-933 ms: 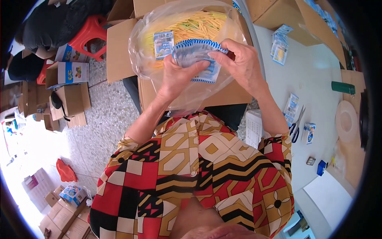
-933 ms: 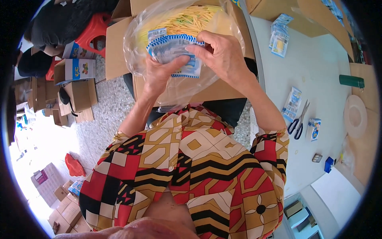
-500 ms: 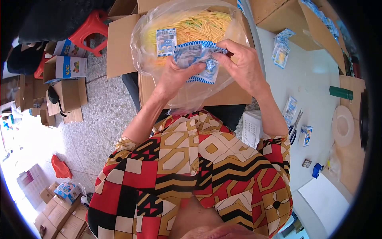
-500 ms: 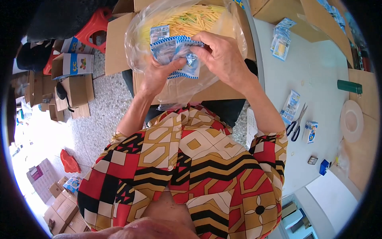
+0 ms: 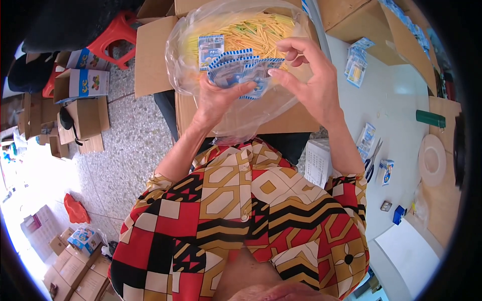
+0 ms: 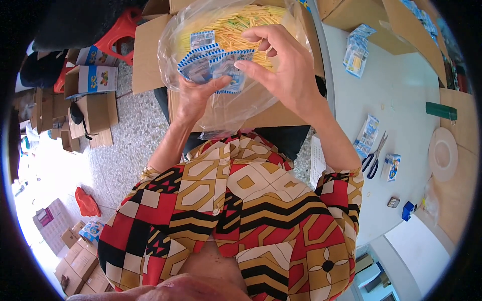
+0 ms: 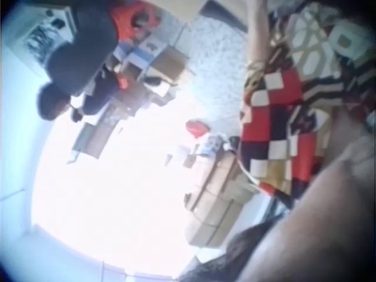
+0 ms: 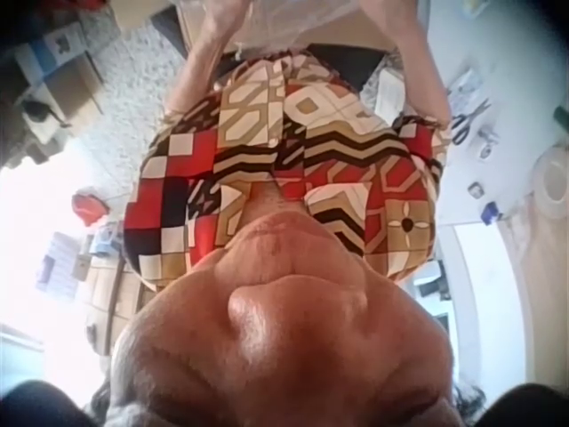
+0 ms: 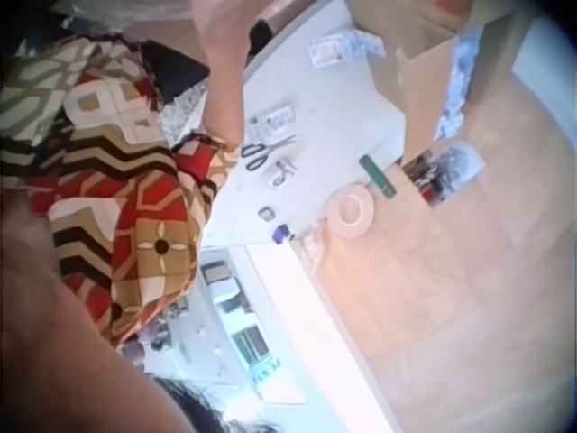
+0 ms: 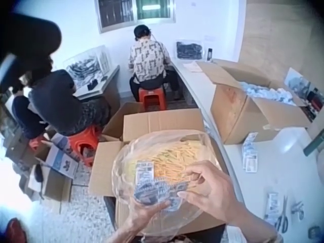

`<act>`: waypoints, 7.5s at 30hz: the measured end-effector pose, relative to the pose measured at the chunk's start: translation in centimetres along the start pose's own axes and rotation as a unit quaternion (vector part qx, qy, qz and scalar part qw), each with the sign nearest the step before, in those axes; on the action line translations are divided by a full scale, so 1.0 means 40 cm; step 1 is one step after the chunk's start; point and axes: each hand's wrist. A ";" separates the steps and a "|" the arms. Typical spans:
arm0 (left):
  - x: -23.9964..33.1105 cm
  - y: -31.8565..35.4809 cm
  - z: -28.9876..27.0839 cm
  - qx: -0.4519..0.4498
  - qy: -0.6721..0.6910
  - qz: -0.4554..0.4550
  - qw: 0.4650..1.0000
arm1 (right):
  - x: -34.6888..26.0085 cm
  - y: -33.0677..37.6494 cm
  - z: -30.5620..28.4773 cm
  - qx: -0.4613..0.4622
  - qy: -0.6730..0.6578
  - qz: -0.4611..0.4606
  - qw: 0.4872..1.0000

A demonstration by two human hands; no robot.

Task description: Placing seasoning packets and plastic forks into plastic bags containing dried noodles for assembly.

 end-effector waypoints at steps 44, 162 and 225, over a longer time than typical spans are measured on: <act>-0.057 0.008 0.000 0.048 -0.051 -0.050 0.996 | 0.281 0.014 0.016 -0.253 0.406 -0.143 0.866; -0.112 0.010 -0.109 -0.042 -0.050 -0.083 0.994 | 0.679 -0.118 0.044 -0.150 -0.073 0.331 0.929; -0.081 -0.022 -0.040 0.035 -0.180 0.063 0.981 | 0.084 -0.008 -0.002 -0.105 -0.313 0.154 0.931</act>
Point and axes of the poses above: each hand's wrist, its own y-axis away from the middle knuckle, its own z-axis out of the palm, x = y × z, and after that the axes turned 5 degrees about -y, right-handed
